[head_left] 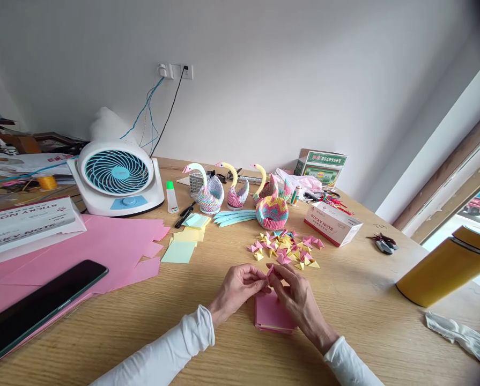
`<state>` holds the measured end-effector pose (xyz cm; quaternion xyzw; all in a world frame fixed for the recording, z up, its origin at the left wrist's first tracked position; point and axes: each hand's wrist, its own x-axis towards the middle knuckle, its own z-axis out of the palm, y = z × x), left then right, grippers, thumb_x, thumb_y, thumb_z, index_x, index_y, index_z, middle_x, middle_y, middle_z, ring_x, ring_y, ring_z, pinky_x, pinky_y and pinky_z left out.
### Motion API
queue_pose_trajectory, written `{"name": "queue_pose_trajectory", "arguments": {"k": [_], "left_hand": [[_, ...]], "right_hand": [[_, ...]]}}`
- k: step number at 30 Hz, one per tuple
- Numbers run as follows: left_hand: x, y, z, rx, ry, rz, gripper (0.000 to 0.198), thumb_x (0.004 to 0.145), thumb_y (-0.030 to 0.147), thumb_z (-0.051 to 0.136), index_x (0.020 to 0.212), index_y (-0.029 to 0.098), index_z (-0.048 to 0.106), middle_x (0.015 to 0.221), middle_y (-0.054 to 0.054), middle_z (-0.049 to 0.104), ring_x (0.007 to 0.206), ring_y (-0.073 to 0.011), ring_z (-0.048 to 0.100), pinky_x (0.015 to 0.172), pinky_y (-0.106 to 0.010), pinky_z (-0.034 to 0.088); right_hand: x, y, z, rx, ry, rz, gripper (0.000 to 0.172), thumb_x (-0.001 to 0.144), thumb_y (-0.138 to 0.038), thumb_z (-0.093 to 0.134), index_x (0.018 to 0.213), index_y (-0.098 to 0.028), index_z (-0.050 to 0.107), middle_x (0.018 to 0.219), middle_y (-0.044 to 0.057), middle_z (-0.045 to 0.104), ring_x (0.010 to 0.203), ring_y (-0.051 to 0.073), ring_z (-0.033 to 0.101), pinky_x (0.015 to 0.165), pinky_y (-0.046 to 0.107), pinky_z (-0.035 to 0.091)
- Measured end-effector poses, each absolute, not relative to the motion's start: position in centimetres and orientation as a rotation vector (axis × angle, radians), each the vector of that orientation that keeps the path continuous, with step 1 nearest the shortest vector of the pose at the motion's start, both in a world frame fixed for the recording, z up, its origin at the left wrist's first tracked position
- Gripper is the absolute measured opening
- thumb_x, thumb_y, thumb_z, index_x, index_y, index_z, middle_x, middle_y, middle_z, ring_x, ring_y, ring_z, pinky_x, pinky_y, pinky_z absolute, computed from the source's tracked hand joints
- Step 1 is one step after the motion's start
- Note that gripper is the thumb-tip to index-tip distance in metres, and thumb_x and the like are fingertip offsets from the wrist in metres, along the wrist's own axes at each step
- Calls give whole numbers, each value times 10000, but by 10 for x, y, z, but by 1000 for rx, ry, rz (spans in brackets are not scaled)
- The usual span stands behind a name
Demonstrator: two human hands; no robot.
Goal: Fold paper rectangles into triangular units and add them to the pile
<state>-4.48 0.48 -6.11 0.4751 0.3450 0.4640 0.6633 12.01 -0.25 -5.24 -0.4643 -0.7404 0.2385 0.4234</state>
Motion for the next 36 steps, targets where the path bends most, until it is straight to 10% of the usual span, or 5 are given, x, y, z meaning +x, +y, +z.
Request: {"name": "queue_pose_trajectory", "arguments": {"k": [36], "left_hand": [[-39,4,-63,1308,922,1119,288,743,346,718,907,122,639,782,-46,655,666,-144,637,647,-277,541]], "right_hand": [[122,-6,-52,-1146,-1860,695,315,935,-342,472,1079,-133,658,882,95,633,661,167,628,474,228,511]]}}
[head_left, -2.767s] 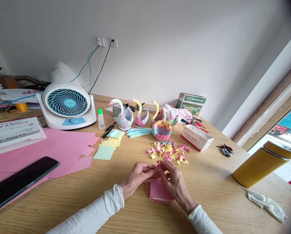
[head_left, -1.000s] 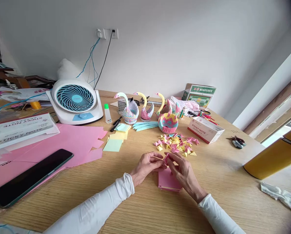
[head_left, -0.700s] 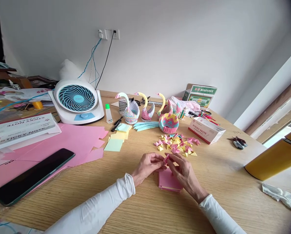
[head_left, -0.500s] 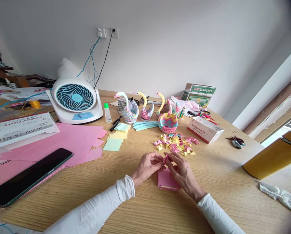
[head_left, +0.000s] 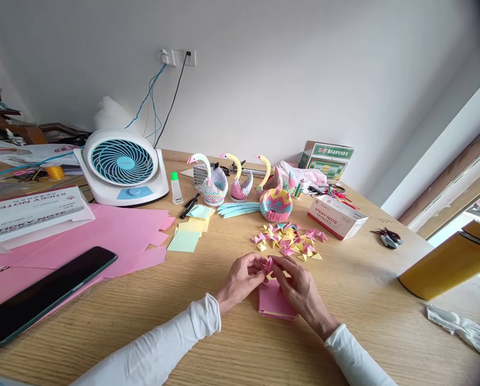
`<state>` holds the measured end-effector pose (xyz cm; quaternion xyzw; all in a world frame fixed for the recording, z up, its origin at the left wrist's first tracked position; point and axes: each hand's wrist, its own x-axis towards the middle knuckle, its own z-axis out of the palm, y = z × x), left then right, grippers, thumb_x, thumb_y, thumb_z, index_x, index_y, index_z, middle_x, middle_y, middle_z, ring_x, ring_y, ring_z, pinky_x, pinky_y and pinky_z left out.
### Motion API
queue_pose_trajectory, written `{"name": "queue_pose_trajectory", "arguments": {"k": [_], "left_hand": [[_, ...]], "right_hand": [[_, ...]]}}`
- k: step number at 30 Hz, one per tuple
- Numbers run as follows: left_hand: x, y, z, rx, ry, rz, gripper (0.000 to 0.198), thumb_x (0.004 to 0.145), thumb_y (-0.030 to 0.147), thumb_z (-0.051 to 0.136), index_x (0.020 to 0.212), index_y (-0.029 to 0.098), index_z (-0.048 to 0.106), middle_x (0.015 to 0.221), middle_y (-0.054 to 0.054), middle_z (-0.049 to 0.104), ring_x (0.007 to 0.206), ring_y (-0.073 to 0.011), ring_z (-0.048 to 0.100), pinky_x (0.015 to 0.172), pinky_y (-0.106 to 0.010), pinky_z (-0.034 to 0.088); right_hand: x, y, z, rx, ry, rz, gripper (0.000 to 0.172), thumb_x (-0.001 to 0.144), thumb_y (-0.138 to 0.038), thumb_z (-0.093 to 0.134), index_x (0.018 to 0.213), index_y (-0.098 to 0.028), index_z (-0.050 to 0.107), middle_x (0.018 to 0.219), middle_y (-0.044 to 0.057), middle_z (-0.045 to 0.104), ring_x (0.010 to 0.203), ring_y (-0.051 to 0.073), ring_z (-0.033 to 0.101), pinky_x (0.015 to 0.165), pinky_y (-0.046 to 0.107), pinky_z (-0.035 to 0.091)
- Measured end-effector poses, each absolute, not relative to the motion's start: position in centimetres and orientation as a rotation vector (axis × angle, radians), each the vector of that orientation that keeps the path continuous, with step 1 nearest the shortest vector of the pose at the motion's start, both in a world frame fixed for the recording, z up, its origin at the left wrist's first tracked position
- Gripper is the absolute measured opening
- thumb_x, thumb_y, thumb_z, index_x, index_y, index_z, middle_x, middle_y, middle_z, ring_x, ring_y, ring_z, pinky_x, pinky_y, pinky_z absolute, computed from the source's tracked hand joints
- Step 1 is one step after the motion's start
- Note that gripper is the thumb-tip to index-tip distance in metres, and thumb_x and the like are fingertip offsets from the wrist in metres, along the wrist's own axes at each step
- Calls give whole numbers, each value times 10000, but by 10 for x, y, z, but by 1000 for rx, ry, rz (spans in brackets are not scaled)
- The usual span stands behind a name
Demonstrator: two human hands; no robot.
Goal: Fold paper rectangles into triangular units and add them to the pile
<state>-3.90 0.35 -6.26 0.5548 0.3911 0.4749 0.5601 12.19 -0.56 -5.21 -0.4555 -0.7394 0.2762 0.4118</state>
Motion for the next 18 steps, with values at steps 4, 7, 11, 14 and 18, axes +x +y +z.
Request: {"name": "queue_pose_trajectory", "arguments": {"k": [4,7,11,14,18], "left_hand": [[-40,1,-56,1160,874,1116,316,693,318,760,886,114,614,737,-34,648,647,-145,631,632,-287,547],[-41,-1,-52,1061,831,1093,357,680,345,779,887,106,613,763,-61,676,698,-162,650,651,-289,549],[-42,-2,-52,1042,803,1099,395,666,361,801,899,101,616,790,-84,706,721,-175,682,679,-279,538],[-42,1,-56,1082,806,1097,389,672,384,796,874,108,612,773,-84,714,705,-178,692,656,-267,531],[-41,4,-63,1161,879,1121,375,687,415,777,859,126,612,772,-66,706,682,-170,689,594,-241,522]], "right_hand": [[123,-2,-59,-1114,-1769,835,358,924,-400,487,1079,-119,647,842,89,609,667,177,645,448,225,531],[123,1,-62,-1091,-1762,852,364,932,-413,477,1077,-128,653,778,62,597,597,155,623,442,227,527],[124,1,-66,-1091,-1737,843,380,939,-424,465,1096,-136,658,734,39,593,502,123,577,438,238,522],[124,1,-70,-1081,-1726,809,387,935,-433,473,1099,-142,668,751,44,596,501,120,570,433,240,520],[123,0,-70,-1064,-1738,789,366,937,-421,479,1103,-164,679,817,71,613,607,157,619,434,237,523]]}}
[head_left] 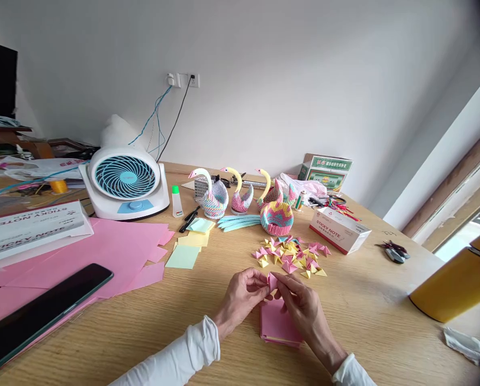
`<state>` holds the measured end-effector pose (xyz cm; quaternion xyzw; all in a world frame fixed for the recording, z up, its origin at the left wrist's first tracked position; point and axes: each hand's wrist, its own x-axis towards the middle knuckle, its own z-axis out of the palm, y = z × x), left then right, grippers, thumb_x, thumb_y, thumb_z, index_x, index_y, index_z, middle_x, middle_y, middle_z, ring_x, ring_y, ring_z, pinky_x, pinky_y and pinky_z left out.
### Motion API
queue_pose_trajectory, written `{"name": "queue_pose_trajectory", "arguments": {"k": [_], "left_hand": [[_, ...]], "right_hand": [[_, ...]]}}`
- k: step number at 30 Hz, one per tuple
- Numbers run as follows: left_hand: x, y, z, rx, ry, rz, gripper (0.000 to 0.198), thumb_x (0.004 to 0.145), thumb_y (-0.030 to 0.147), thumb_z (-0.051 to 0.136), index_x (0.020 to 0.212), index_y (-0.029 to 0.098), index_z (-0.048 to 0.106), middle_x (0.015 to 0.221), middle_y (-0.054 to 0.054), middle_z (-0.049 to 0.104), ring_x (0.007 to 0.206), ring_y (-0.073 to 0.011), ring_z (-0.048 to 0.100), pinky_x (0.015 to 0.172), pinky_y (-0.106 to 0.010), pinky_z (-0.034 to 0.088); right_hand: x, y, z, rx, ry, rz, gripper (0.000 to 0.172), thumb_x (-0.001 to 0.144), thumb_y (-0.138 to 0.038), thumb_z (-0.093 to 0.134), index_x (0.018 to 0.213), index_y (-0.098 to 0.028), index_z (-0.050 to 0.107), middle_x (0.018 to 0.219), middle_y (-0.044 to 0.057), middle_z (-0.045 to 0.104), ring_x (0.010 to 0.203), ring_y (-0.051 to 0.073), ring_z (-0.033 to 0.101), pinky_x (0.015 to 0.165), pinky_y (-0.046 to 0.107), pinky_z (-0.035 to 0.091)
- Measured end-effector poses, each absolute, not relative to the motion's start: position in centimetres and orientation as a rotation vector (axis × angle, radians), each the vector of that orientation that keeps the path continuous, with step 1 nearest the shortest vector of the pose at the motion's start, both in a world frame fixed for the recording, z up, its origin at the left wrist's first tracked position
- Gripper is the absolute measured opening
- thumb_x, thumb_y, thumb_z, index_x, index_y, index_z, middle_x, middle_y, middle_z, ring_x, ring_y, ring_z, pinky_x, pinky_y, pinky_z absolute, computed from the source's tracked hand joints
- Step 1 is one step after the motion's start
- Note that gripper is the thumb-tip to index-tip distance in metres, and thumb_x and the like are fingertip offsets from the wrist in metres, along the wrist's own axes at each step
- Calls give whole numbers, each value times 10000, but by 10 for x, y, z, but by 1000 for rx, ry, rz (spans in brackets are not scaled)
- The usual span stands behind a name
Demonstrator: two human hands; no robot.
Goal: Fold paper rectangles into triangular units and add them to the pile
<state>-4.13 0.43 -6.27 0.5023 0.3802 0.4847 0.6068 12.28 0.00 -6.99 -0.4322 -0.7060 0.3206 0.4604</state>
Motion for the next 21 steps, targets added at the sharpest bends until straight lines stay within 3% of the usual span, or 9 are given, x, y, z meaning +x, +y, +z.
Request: {"name": "queue_pose_trajectory", "arguments": {"k": [6,12,21], "left_hand": [[-40,5,-68,1193,926,1154,388,683,448,766,834,149,570,821,-28,674,492,-115,643,486,-234,526],[-41,3,-67,1265,886,1129,338,757,438,707,872,151,571,637,-9,659,541,-142,652,518,-238,537],[-40,2,-61,1250,885,1111,361,736,455,710,853,140,581,677,-22,653,525,-135,636,496,-233,523]], "right_hand": [[120,-3,-65,-1073,-1739,768,345,933,-395,488,1081,-155,687,774,58,618,577,145,618,449,230,522],[120,-3,-63,-1117,-1690,832,382,926,-438,492,1087,-150,685,726,40,621,510,124,589,442,224,510],[115,-10,-56,-1110,-1825,710,329,943,-402,484,1004,-165,704,763,48,627,601,137,616,505,205,489]]}}
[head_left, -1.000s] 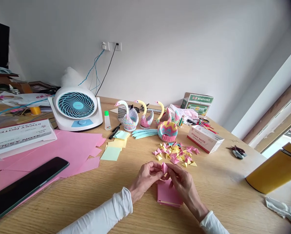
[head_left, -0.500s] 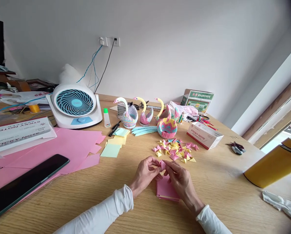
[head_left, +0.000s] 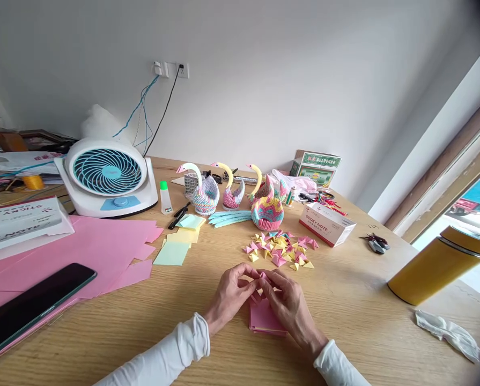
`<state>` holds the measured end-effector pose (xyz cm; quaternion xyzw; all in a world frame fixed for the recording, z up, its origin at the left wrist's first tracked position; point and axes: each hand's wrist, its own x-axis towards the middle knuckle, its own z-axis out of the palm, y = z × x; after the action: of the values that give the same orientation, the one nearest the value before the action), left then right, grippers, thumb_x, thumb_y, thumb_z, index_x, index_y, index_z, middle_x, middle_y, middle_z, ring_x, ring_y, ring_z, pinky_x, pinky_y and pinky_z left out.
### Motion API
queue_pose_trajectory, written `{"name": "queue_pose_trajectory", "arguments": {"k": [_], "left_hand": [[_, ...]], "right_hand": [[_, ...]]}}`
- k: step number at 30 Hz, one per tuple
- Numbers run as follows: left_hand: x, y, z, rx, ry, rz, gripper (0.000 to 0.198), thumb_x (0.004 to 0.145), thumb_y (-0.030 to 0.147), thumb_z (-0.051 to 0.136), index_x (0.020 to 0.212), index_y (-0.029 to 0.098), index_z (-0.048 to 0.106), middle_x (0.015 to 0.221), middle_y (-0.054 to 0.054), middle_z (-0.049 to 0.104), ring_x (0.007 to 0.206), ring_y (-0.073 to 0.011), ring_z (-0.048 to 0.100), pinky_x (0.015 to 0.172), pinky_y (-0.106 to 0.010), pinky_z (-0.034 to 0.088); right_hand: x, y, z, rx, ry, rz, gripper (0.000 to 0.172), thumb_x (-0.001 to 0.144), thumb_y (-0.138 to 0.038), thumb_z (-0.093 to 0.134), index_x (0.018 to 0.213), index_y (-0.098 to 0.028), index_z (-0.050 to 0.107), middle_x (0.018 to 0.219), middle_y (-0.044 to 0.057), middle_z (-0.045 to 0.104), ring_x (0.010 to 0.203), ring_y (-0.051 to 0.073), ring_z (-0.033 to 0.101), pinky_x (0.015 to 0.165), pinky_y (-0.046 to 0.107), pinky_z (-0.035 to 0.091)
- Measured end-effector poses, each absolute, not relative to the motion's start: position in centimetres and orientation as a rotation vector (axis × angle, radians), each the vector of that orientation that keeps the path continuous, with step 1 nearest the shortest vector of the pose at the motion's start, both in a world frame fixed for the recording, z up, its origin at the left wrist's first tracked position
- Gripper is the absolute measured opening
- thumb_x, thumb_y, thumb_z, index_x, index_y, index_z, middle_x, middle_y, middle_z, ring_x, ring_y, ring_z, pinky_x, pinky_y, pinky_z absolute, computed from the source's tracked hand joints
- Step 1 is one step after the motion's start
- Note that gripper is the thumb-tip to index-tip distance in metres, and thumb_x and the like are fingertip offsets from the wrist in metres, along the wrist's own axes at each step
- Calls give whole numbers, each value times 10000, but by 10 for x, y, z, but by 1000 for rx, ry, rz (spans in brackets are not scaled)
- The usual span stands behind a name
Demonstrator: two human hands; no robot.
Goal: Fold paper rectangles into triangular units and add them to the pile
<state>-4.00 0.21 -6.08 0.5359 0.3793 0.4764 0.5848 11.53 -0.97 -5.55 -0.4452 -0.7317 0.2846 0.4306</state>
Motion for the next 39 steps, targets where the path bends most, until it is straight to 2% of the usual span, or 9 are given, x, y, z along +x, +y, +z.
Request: {"name": "queue_pose_trajectory", "arguments": {"k": [5,9,13,16,20,26,33,39], "left_hand": [[-39,2,-60,1263,887,1159,312,724,385,725,866,150,577,865,-25,628,542,-112,646,504,-226,535],[-39,2,-61,1252,886,1146,299,746,379,708,887,153,573,852,-24,636,567,-134,671,512,-229,541],[-40,1,-63,1286,886,1109,331,771,387,690,976,149,586,786,-37,677,562,-164,683,519,-251,546],[-40,0,-61,1313,879,1093,320,820,389,639,1009,132,610,678,-42,694,587,-181,688,585,-276,559],[-39,-2,-56,1310,853,1096,324,840,427,609,977,137,651,728,-53,718,565,-171,682,566,-267,554],[-38,-1,-54,1265,842,1085,345,790,462,663,924,144,668,632,-23,682,533,-178,675,521,-266,557],[-40,2,-59,1243,846,1108,360,771,468,683,919,141,651,654,-17,667,524,-168,672,521,-262,560],[-40,4,-60,1221,855,1124,344,785,455,676,919,139,653,713,-17,673,516,-134,652,492,-231,549]], "right_hand": [[113,-11,-56,-1138,-1859,626,273,929,-362,517,1084,-184,654,829,56,667,692,164,655,563,221,506],[112,-11,-57,-1146,-1798,688,218,923,-353,517,1029,-176,586,770,47,680,607,152,652,509,218,492],[110,-11,-58,-1094,-1730,756,147,927,-351,503,956,-207,494,812,42,669,596,138,640,477,206,479],[110,-11,-58,-1078,-1727,774,129,932,-340,488,959,-217,459,819,37,652,611,138,634,496,211,482],[110,-11,-58,-1076,-1752,743,90,932,-305,471,950,-222,438,773,17,635,600,134,612,527,220,479],[112,-13,-53,-1068,-1774,695,61,926,-270,465,895,-220,448,742,8,614,575,124,602,498,207,471],[114,-14,-49,-1105,-1753,743,118,925,-298,477,921,-189,521,851,72,652,552,126,633,452,207,506],[114,-13,-45,-1096,-1768,728,203,937,-316,470,978,-170,604,792,50,620,567,127,641,420,185,504]]}}
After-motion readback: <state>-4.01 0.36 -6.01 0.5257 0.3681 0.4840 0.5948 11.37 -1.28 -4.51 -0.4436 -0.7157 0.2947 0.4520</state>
